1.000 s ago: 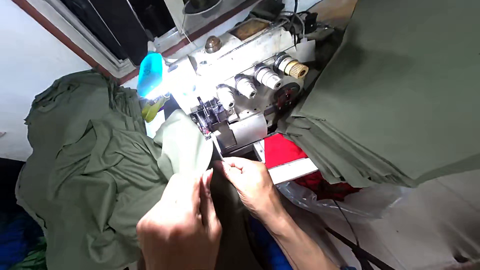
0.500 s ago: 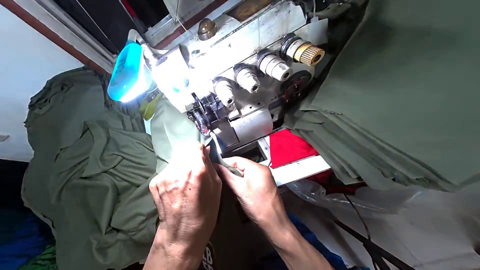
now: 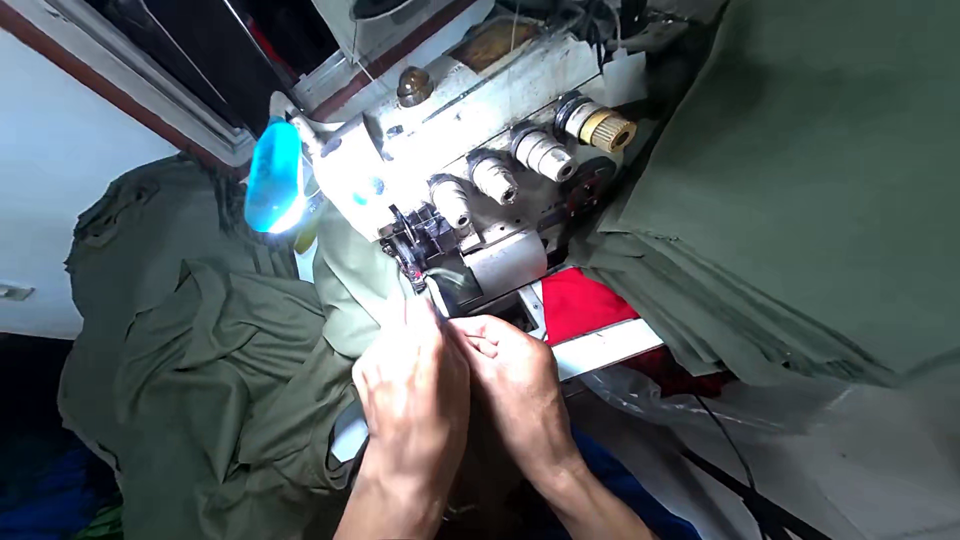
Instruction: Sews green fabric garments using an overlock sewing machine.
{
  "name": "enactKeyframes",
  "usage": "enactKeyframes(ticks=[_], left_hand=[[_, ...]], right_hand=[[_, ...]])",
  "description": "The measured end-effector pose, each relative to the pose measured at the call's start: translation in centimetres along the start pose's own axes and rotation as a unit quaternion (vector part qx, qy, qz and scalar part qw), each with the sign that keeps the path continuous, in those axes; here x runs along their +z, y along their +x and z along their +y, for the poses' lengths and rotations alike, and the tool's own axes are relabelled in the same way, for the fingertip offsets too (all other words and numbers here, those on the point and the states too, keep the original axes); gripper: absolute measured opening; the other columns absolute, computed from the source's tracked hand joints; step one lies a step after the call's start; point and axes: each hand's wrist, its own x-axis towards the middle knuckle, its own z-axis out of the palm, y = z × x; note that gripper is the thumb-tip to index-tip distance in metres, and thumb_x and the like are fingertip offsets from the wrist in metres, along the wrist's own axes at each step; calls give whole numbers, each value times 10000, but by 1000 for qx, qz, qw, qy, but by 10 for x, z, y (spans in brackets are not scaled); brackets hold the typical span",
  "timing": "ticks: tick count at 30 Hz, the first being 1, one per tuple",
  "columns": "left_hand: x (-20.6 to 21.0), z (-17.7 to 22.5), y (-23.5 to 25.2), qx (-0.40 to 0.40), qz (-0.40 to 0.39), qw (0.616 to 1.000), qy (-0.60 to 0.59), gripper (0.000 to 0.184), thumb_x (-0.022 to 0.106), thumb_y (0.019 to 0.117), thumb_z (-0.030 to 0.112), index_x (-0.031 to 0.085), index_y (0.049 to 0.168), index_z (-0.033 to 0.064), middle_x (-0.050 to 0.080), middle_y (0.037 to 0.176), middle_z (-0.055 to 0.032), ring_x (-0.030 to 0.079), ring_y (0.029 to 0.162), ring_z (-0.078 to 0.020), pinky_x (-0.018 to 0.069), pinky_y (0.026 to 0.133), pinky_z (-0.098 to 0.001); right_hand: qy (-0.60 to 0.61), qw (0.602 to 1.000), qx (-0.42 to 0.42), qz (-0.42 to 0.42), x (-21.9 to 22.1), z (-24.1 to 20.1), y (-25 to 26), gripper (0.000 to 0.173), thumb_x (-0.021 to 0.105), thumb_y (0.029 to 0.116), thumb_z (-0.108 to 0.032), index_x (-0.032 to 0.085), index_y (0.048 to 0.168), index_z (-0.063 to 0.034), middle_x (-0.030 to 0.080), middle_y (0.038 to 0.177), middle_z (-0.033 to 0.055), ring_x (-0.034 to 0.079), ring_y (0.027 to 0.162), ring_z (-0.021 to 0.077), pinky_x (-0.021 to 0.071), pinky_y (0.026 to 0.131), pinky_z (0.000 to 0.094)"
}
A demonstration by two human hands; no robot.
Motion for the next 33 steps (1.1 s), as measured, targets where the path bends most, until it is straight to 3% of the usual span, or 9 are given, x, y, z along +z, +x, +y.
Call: enactKeyframes(ticks=[4,7,10,13,18,24,27,30,33], left_hand=[[-25,-50,-74,-44,12,984,-172,253,674,955,163,756,1120,-10,736,1077,-166,714,896,-116,598,775,-236],[-9,-113,-148,-246,-45,950,-184,522,761,910,156,598,1332,-104,530,1355,-342,668,769,-232,576,634,-353],[-3,-164,-185,-298,-59,921,-243,256,690,795,-76,674,1048,-112,664,1096,-249,697,903,-262,606,775,-428],[-67,-211,-142,-270,55,938,-210,242,669,821,-79,640,1058,-119,679,1041,-138,659,941,-92,571,834,-287],[-106,-228,-64,-256,30,950,-178,687,665,918,407,526,1444,-12,329,1580,-299,335,1459,-462,361,1113,-662],[4,-57,-68,-49,19,978,-202,394,695,866,279,728,1160,18,712,1185,-139,677,1141,-264,570,967,-410],[27,-64,-67,-38,97,974,-201,218,595,862,16,766,997,28,744,1017,-94,717,998,-213,590,900,-344],[3,-72,-72,-36,119,963,-240,180,597,943,39,768,989,7,764,992,-81,729,1005,-138,577,949,-259],[-21,-61,-66,15,122,967,-224,223,595,997,145,757,925,9,720,837,-67,690,811,-82,567,780,-192]], right_hand=[[45,995,37,-80,-19,16,-12,163,717,931,-247,766,1027,-125,751,814,-75,701,727,-4,596,676,181],[89,974,110,-177,-33,33,-20,238,733,912,-328,765,1031,-124,736,796,-44,692,704,48,587,651,239],[261,890,204,-312,-38,26,-23,178,699,943,-245,715,962,-68,734,829,44,711,748,112,604,699,288],[377,820,204,-379,-34,15,-30,154,638,1007,-184,705,1040,-49,759,902,68,739,803,116,628,752,298],[176,927,173,-283,-11,20,-56,152,695,969,-186,734,976,-40,750,827,60,730,745,134,626,707,310],[94,951,94,-278,-30,13,-75,91,669,953,-106,746,975,-63,741,825,-6,706,756,61,604,718,268],[49,943,84,-319,-49,13,-73,140,717,960,-196,769,966,-66,760,840,12,728,768,87,623,742,311],[-2,959,78,-272,-47,24,-49,253,729,921,-375,719,874,-127,604,658,-51,579,591,66,504,573,292],[-20,967,82,-242,-25,18,-11,291,664,968,-399,744,1038,-127,664,761,-56,617,681,50,537,662,279]])
